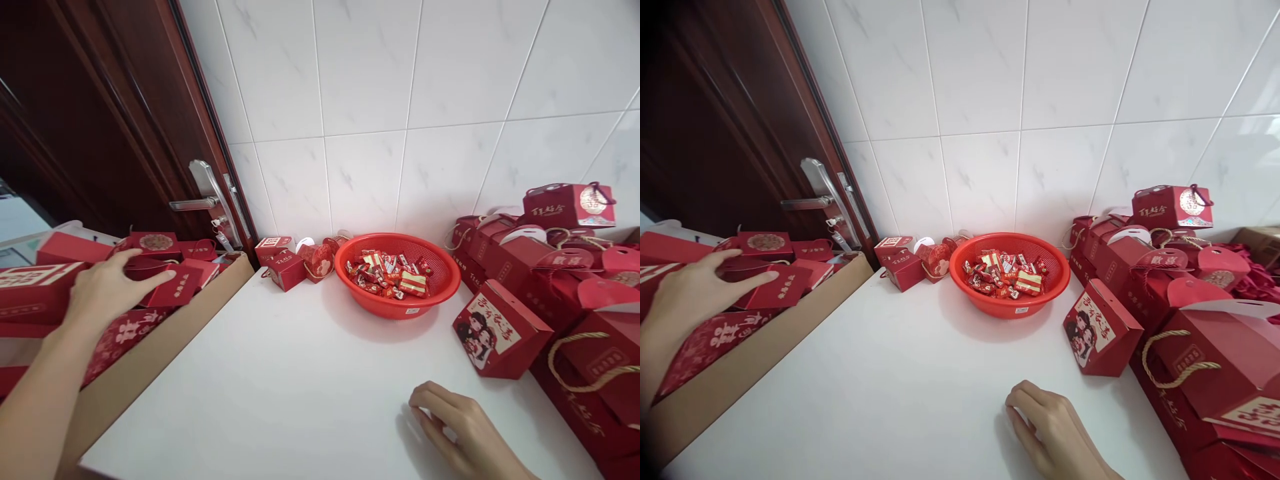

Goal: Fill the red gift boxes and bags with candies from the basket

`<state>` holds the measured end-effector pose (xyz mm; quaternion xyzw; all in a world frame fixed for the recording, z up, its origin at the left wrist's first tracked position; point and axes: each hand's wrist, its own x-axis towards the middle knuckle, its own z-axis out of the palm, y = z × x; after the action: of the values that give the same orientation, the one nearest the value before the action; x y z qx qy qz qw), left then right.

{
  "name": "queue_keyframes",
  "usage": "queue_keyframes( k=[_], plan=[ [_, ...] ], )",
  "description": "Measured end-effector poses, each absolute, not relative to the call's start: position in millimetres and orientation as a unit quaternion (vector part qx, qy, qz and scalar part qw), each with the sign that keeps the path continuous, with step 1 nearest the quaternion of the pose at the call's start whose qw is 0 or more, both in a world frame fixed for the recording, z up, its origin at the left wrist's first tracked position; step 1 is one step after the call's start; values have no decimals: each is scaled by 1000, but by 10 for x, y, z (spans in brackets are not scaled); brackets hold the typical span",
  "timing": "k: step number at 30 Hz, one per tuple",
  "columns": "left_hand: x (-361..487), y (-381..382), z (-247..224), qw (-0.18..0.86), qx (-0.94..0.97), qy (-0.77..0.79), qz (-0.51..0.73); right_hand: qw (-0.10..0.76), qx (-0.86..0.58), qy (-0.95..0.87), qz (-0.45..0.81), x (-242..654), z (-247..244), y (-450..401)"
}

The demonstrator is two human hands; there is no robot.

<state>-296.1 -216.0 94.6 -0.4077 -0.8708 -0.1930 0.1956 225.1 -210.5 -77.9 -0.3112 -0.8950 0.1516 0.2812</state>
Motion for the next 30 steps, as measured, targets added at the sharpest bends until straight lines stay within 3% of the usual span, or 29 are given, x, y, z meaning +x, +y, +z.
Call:
queue_keyframes(
  k=[5,10,17,22,30],
  plan=[
    [-2397,-2112,876,178,-538,-793,-222,269,-322,-889,184,2237,-828,-2091],
    [-1460,-2043,624,13,-739,-633,-229,323,-348,-854,213,2157,-798,-2095],
    [-396,-1848,270,-135,-853,-457,-215,426,-356,-822,125,1876,-438,-1991],
    [-264,-1758,84,-197,-852,-422,-239,447,-388,-799,104,1745,-287,-1844],
    [-381,-1694,82,-209,-824,-434,-299,446,-406,-790,108,1757,-383,-1795]
  ],
)
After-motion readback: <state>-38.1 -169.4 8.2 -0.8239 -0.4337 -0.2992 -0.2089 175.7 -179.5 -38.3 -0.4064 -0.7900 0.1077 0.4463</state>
